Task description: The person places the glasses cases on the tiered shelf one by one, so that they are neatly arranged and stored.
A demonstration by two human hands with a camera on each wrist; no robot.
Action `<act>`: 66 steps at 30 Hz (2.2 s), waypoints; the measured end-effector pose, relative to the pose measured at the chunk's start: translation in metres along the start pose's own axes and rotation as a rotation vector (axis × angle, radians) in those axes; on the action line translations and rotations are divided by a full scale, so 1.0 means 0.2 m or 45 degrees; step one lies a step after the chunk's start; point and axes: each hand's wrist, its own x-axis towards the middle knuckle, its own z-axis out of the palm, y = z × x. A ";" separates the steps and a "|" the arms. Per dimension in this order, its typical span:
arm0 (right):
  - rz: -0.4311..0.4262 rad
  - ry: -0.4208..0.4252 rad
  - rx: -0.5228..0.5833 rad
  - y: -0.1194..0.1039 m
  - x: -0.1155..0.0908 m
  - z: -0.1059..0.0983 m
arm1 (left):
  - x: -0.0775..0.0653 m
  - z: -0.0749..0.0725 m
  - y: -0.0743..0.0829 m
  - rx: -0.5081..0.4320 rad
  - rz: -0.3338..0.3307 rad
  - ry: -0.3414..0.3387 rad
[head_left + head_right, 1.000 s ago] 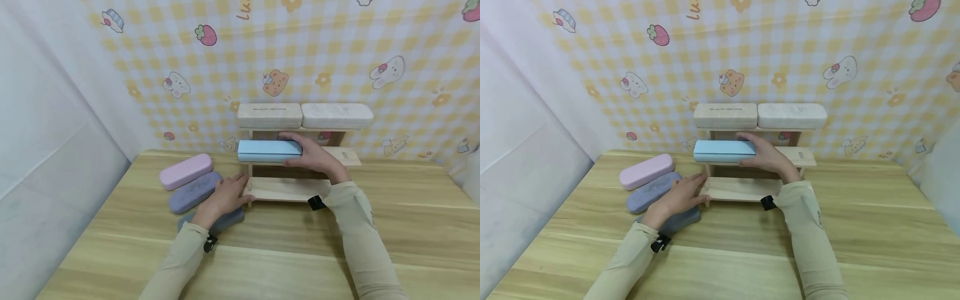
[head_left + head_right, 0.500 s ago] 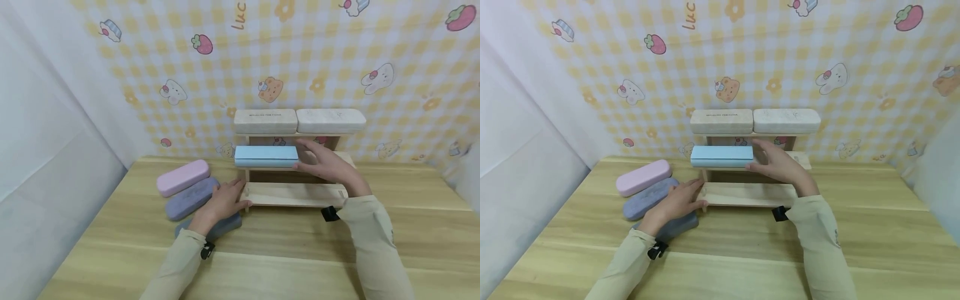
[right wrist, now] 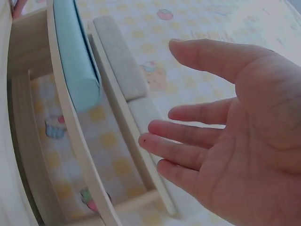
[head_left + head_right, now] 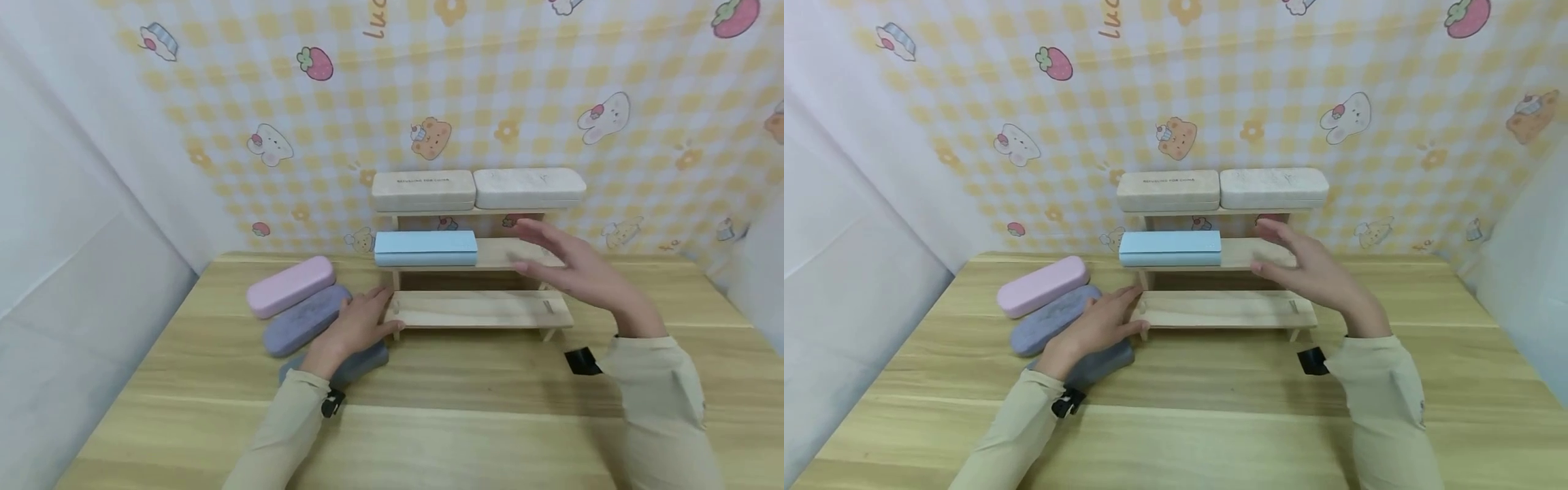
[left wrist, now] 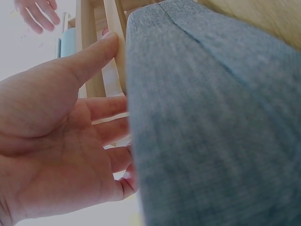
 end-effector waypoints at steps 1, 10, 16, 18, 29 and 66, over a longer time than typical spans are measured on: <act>-0.008 0.027 -0.015 0.00 -0.02 -0.01 | 0.00 0.00 0.00 -0.001 -0.001 -0.003; 0.128 0.117 -0.106 0.08 -0.21 -0.17 | 0.02 -0.04 0.00 0.001 0.022 0.011; 0.278 0.079 -0.116 0.18 -0.31 -0.18 | 0.01 -0.02 0.00 0.010 0.030 0.017; 0.317 0.065 -0.137 0.21 -0.34 -0.16 | 0.00 -0.01 -0.01 0.014 0.030 0.019; 0.346 -0.046 -0.301 0.32 -0.38 -0.04 | 0.01 -0.01 -0.02 0.005 0.034 0.020; 0.239 -0.211 0.048 0.44 -0.28 0.20 | 0.01 -0.02 -0.03 -0.017 0.028 0.030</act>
